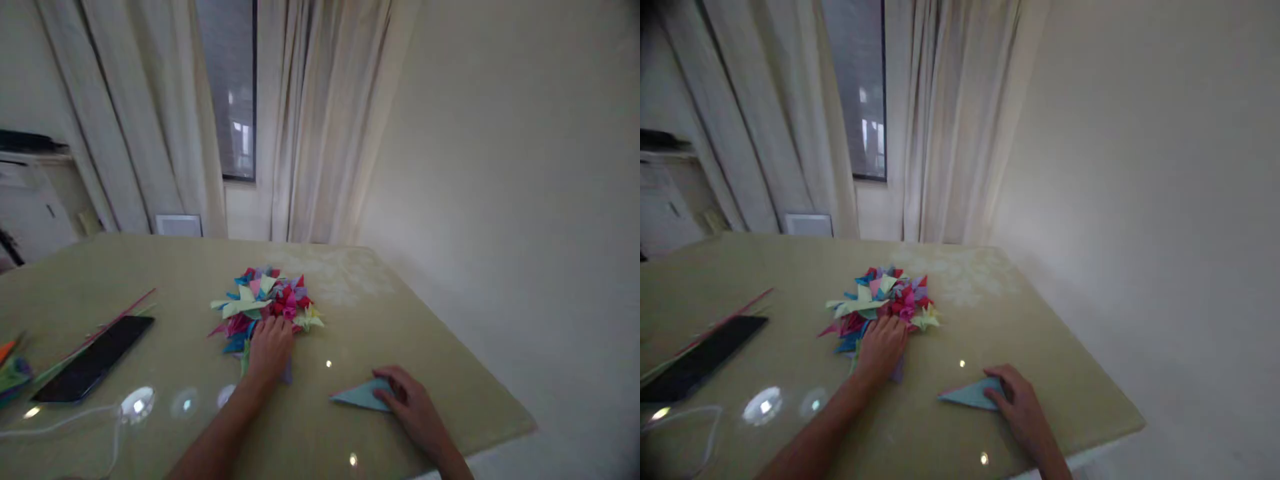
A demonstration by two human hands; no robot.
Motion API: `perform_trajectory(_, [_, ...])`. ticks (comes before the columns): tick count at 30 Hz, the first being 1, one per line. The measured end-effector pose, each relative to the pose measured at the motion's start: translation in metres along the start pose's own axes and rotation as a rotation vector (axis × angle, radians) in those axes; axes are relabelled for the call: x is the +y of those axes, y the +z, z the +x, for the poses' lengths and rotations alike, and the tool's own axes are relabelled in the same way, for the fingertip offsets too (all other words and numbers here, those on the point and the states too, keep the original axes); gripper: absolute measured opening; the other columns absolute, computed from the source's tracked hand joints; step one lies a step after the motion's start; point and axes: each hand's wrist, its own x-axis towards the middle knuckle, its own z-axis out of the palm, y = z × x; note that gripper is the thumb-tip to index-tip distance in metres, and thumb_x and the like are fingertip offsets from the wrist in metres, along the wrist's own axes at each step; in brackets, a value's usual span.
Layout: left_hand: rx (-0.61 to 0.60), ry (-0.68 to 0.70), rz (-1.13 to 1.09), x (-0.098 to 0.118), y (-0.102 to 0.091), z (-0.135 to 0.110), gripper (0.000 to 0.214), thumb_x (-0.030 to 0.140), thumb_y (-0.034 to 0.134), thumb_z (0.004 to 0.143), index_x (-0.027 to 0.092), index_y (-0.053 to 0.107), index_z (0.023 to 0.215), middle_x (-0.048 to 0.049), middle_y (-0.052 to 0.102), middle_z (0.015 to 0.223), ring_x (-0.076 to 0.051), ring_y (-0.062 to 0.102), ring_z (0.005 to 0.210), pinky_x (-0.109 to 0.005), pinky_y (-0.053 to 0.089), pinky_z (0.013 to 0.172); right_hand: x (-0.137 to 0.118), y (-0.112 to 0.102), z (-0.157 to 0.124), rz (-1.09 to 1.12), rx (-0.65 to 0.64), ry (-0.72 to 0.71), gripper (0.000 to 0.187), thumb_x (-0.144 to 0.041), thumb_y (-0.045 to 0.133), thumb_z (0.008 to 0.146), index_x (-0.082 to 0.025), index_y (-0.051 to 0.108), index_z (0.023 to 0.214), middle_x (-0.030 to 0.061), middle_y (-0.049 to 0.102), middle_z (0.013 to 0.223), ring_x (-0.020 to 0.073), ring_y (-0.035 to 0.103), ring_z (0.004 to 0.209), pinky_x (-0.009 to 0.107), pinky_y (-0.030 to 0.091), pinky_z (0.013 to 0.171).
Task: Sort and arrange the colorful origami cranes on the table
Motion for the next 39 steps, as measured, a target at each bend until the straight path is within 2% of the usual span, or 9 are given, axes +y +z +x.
perform_trajectory(4, [0.217, -0.116, -0.256, -0.019, -0.004, 0.011, 0.020, 0.029, 0.056, 0.101, 0.020, 0.072, 0.092, -0.0091, 0.074, 0.096, -0.028, 0.069, 0.094, -0.038, 0.052, 0.085, 0.005, 0.007, 0.009, -0.067, 0.086, -0.071, 0.043, -0.049, 0.075, 0.089, -0.026, 0.080, 0.125, 0.0134, 0.073, 0.136, 0.0349, 0.066, 0.129, 0.054, 0.049, 0.117])
perform_trajectory(10, [0.524, -0.353, -0.750, -0.017, -0.023, 0.012, 0.028, 0.045, 0.057, 0.101, 0.020, 0.068, 0.095, 0.0012, 0.067, 0.071, -0.017, 0.061, 0.061, -0.027, 0.048, 0.060, 0.010, 0.010, 0.008, -0.184, 0.250, -0.246, 0.033, -0.052, 0.069, 0.099, -0.029, 0.079, 0.121, 0.0109, 0.077, 0.123, 0.0304, 0.074, 0.114, 0.045, 0.064, 0.099])
perform_trajectory(16, [0.595, -0.024, -0.874, 0.014, -0.035, -0.014, 0.015, 0.025, 0.052, 0.104, 0.021, 0.060, 0.092, 0.0035, 0.058, 0.072, -0.012, 0.053, 0.058, -0.022, 0.041, 0.056, -0.008, 0.011, -0.004, -0.356, 0.383, -0.558, 0.028, -0.040, 0.068, 0.104, -0.032, 0.073, 0.130, 0.0075, 0.078, 0.116, 0.0265, 0.077, 0.105, 0.039, 0.066, 0.091])
perform_trajectory(20, [0.414, 0.323, -0.906, 0.034, -0.034, -0.031, 0.015, 0.016, 0.052, 0.102, 0.022, 0.059, 0.091, 0.0030, 0.056, 0.071, -0.012, 0.052, 0.060, -0.023, 0.039, 0.058, -0.025, 0.026, -0.011, -0.396, 0.514, -0.610, 0.049, -0.040, 0.068, 0.104, -0.027, 0.060, 0.151, 0.0129, 0.074, 0.129, 0.0296, 0.073, 0.114, 0.042, 0.065, 0.092])
perform_trajectory(23, [0.076, 0.482, -0.970, 0.044, -0.035, -0.038, 0.016, 0.021, 0.052, 0.105, 0.021, 0.063, 0.092, -0.0001, 0.060, 0.074, -0.013, 0.055, 0.066, -0.025, 0.041, 0.063, -0.039, 0.039, -0.010, -0.393, 0.517, -0.649, 0.057, -0.043, 0.067, 0.105, -0.022, 0.054, 0.157, 0.0153, 0.071, 0.136, 0.0310, 0.069, 0.121, 0.044, 0.062, 0.096])
perform_trajectory(26, [-0.176, 0.458, -1.064, 0.048, -0.031, -0.041, 0.024, 0.032, 0.053, 0.108, 0.020, 0.067, 0.093, -0.0028, 0.064, 0.079, -0.014, 0.059, 0.072, -0.025, 0.045, 0.067, -0.048, 0.045, -0.007, -0.329, 0.430, -0.748, 0.031, -0.028, 0.058, 0.109, -0.028, 0.071, 0.137, 0.0081, 0.078, 0.118, 0.0247, 0.072, 0.108, 0.037, 0.061, 0.090])
perform_trajectory(28, [-0.197, 0.349, -1.103, 0.047, -0.023, -0.041, 0.026, 0.038, 0.053, 0.109, 0.020, 0.071, 0.102, -0.0043, 0.067, 0.086, -0.016, 0.062, 0.078, -0.027, 0.048, 0.071, -0.050, 0.044, -0.006, -0.270, 0.449, -0.747, 0.027, -0.022, 0.056, 0.109, -0.029, 0.077, 0.124, 0.0063, 0.077, 0.106, 0.0224, 0.071, 0.099, 0.034, 0.060, 0.085])
perform_trajectory(32, [-0.192, 0.203, -0.974, 0.044, 0.001, -0.037, 0.033, 0.040, 0.051, 0.109, 0.022, 0.068, 0.130, -0.0059, 0.072, 0.095, -0.020, 0.066, 0.085, -0.033, 0.054, 0.080, -0.048, 0.042, -0.007, -0.076, 0.673, -0.499, 0.018, -0.027, 0.062, 0.107, -0.026, 0.079, 0.110, 0.0061, 0.069, 0.097, 0.0207, 0.068, 0.088, 0.030, 0.057, 0.074])
perform_trajectory(39, [-0.414, 0.428, -0.541, 0.053, 0.019, -0.037, 0.046, 0.041, 0.083, 0.089, 0.027, 0.070, 0.131, -0.0082, 0.070, 0.127, -0.029, 0.064, 0.116, -0.044, 0.052, 0.101, -0.047, 0.047, 0.000, 0.390, 0.702, -0.059, 0.033, -0.052, 0.074, 0.096, -0.021, 0.064, 0.088, -0.0004, 0.063, 0.074, 0.0171, 0.058, 0.064, 0.027, 0.049, 0.059])
